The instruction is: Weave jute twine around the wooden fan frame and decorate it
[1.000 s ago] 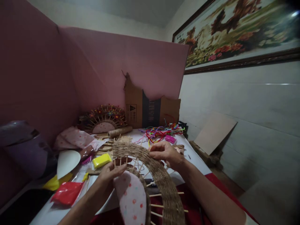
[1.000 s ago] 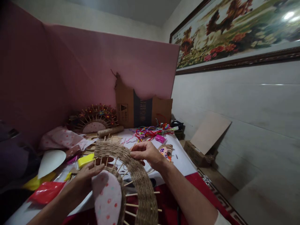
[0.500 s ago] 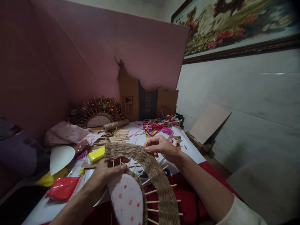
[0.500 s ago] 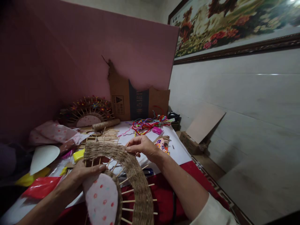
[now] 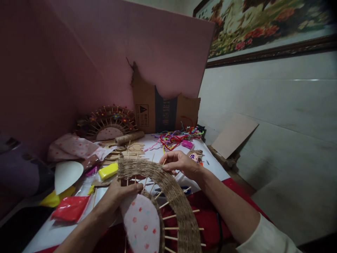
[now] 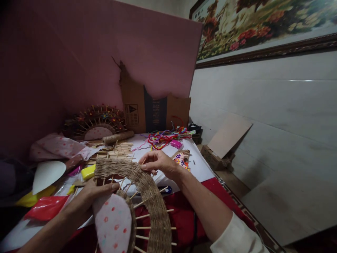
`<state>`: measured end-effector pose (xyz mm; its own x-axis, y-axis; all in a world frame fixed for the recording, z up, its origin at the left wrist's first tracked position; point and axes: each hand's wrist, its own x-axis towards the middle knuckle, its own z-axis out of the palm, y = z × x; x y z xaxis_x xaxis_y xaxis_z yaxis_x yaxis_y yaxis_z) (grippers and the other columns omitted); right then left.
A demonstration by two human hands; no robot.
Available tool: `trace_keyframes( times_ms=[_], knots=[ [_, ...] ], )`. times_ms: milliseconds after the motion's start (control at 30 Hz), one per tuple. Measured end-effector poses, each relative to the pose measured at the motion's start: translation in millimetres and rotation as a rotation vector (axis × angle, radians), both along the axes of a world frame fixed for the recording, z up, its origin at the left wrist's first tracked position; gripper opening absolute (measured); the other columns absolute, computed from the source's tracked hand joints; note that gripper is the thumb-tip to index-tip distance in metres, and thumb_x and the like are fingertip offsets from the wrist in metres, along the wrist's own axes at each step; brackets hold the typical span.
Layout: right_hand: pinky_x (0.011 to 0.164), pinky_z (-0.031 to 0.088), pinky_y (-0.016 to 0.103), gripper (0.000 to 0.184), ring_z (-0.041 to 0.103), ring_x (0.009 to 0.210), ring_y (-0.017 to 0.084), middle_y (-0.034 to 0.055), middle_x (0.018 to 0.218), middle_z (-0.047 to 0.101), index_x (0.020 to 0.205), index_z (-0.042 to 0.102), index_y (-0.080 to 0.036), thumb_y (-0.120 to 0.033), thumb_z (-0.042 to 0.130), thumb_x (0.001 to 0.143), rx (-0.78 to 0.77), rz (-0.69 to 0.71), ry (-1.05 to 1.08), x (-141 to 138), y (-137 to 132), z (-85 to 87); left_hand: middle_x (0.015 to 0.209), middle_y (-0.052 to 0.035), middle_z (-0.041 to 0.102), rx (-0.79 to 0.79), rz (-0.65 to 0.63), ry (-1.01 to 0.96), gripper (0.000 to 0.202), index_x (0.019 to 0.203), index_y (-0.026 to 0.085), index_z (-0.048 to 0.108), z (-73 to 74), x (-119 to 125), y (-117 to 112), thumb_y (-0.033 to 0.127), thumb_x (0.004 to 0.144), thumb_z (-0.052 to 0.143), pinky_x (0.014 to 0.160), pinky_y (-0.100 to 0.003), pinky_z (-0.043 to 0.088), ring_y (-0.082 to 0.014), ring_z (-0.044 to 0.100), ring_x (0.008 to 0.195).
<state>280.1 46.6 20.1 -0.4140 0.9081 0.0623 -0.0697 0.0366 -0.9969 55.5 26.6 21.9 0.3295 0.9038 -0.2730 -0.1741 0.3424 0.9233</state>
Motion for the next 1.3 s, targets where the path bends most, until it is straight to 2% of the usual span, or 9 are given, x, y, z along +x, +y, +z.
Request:
trace_keyframes(
  times_ms=[200, 400, 567, 700, 800, 1067, 1133, 1300],
  knots=[
    [0.047, 0.035, 0.018, 0.029, 0.049, 0.059, 0.007, -0.0004, 0.075, 0.058, 0.093, 0.063, -0.016, -0.034, 0.067, 0.07, -0.018, 0.02, -0.064, -6, -1, 9.0, 0.075, -0.0054, 0.069, 0.046, -0.088, 0.016, 0.036, 0.083, 0.015, 0.066, -4.1, 7, -3, 0.018, 0.049, 0.076, 0.057, -0.027, 0.046, -0.0174, 0.06, 0.06],
    [0.044, 0.032, 0.018, 0.032, 0.047, 0.054, 0.007, -0.0037, 0.063, 0.055, 0.084, 0.061, -0.013, -0.02, 0.076, 0.056, -0.067, -0.041, -0.097, -16, 0, 8.1, 0.07, -0.0053, 0.067, 0.056, -0.154, 0.086, 0.037, 0.085, 0.014, 0.067, -18.8, 10, -1, 0.022, 0.05, 0.076, 0.059, -0.027, 0.044, -0.0185, 0.058, 0.061],
    [0.042, 0.032, 0.019, 0.028, 0.046, 0.047, 0.006, -0.0043, 0.056, 0.054, 0.078, 0.061, -0.011, -0.017, 0.074, 0.055, -0.065, -0.11, -0.089, -14, 3, 6.1, 0.076, -0.008, 0.068, 0.053, -0.191, 0.106, 0.041, 0.089, 0.013, 0.067, -25.1, 8, 3, 0.024, 0.051, 0.075, 0.063, -0.03, 0.045, -0.0205, 0.06, 0.066],
    [0.042, 0.032, 0.019, 0.028, 0.046, 0.046, 0.006, -0.0038, 0.055, 0.056, 0.077, 0.06, -0.011, -0.017, 0.075, 0.054, -0.076, -0.131, -0.075, -13, 6, 2.6, 0.084, -0.0098, 0.069, 0.045, -0.208, 0.084, 0.047, 0.096, 0.012, 0.066, -22.1, 8, 3, 0.023, 0.051, 0.075, 0.067, -0.032, 0.047, -0.0216, 0.061, 0.068],
    [0.042, 0.032, 0.019, 0.029, 0.047, 0.047, 0.006, -0.003, 0.057, 0.056, 0.077, 0.061, -0.011, -0.02, 0.076, 0.055, -0.067, -0.12, -0.064, -12, 9, -1.3, 0.083, -0.0104, 0.07, 0.017, -0.213, 0.067, 0.048, 0.096, 0.012, 0.066, -17.3, 10, 1, 0.023, 0.05, 0.076, 0.067, -0.032, 0.047, -0.0225, 0.063, 0.068],
    [0.045, 0.037, 0.018, 0.038, 0.057, 0.062, 0.01, 0.0027, 0.076, 0.062, 0.095, 0.06, -0.016, -0.043, 0.067, 0.07, 0.006, -0.029, -0.193, 1, 6, -2.3, 0.089, -0.0121, 0.071, 0.023, -0.166, 0.046, 0.046, 0.095, 0.011, 0.066, -11.4, 12, -1, 0.021, 0.051, 0.075, 0.067, -0.033, 0.049, -0.0258, 0.065, 0.071],
    [0.046, 0.036, 0.018, 0.041, 0.056, 0.059, 0.01, 0.0013, 0.072, 0.061, 0.097, 0.059, -0.016, -0.04, 0.071, 0.066, -0.022, -0.008, -0.218, 1, 5, -2.5, 0.089, -0.0118, 0.071, 0.026, -0.158, 0.043, 0.046, 0.095, 0.012, 0.066, -12.7, 11, 0, 0.02, 0.051, 0.075, 0.066, -0.033, 0.049, -0.0255, 0.065, 0.072],
    [0.047, 0.034, 0.019, 0.04, 0.051, 0.051, 0.007, -0.0014, 0.064, 0.059, 0.092, 0.057, -0.014, -0.024, 0.076, 0.058, -0.069, -0.018, -0.123, -3, 5, -2.5, 0.08, -0.0097, 0.071, -0.002, -0.163, 0.005, 0.04, 0.088, 0.012, 0.067, -11.7, 10, -1, 0.017, 0.049, 0.074, 0.062, -0.03, 0.049, -0.0218, 0.064, 0.064]
  ],
)
